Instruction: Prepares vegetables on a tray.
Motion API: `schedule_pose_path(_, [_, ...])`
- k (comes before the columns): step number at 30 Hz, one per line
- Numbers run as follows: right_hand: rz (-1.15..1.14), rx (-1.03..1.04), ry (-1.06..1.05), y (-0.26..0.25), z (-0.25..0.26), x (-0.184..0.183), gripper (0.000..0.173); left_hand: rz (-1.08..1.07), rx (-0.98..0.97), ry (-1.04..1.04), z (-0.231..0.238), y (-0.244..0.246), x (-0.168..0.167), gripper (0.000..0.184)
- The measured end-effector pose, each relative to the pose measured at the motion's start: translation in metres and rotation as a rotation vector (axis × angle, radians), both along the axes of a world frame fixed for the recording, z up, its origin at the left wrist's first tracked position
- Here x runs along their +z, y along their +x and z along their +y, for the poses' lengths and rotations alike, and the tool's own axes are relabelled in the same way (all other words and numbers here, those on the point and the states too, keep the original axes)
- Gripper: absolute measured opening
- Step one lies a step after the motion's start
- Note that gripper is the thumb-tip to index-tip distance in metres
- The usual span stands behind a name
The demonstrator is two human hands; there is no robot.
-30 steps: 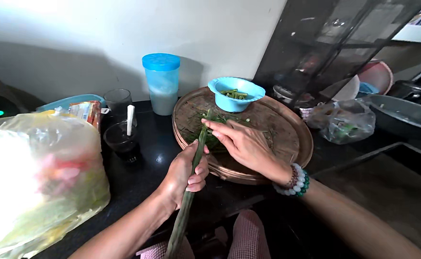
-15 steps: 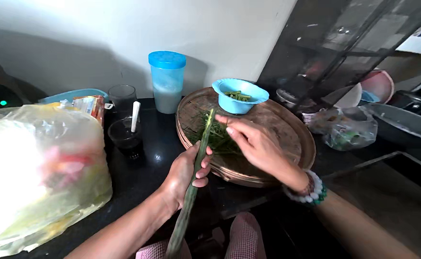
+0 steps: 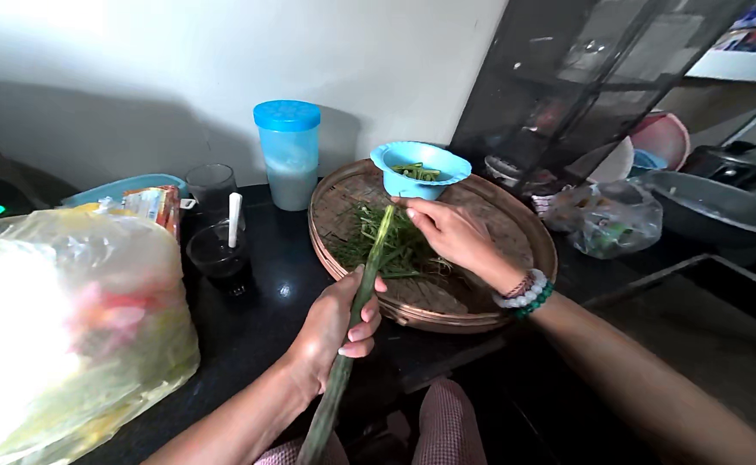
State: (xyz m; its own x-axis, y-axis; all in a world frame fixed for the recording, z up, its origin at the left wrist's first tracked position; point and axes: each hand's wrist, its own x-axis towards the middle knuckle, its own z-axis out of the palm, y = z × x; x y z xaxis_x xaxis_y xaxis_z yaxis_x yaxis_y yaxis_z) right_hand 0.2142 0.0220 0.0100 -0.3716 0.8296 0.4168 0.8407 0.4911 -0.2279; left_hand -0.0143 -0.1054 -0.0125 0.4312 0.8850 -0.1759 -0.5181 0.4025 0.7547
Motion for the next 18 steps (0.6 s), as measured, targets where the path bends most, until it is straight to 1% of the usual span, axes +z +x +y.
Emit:
schedule_pose_path(1, [0.032,0.013,-0.004,0.005,0.005,0.000,0.037,-0.006,0.006,0.009,0.001,-0.001,0.001,0.049])
schedule_pose_path(3, [0.067,0.066,-0.001,0.007,-0.002,0.004,0.039,-0.001,0.027,0.014,0.003,-0.001,0.001,0.049])
schedule_pose_path(6, [0.069,0.168,0.039,-0.005,-0.035,0.008,0.039,0.022,0.061,-0.014,0.005,-0.002,0.004,0.046])
schedule_pose_path(9, [0.018,0.237,0.129,-0.020,-0.061,-0.004,0.039,0.016,0.064,-0.023,0.006,0.000,0.004,0.048])
schedule_pose_path(12, [-0.043,0.230,0.200,-0.023,-0.063,-0.012,0.040,0.062,0.046,-0.007,0.004,0.002,0.002,0.047])
schedule_pose_path(18, [-0.094,0.133,0.222,-0.021,-0.048,-0.008,0.039,0.106,0.034,-0.015,0.004,0.005,0.002,0.045])
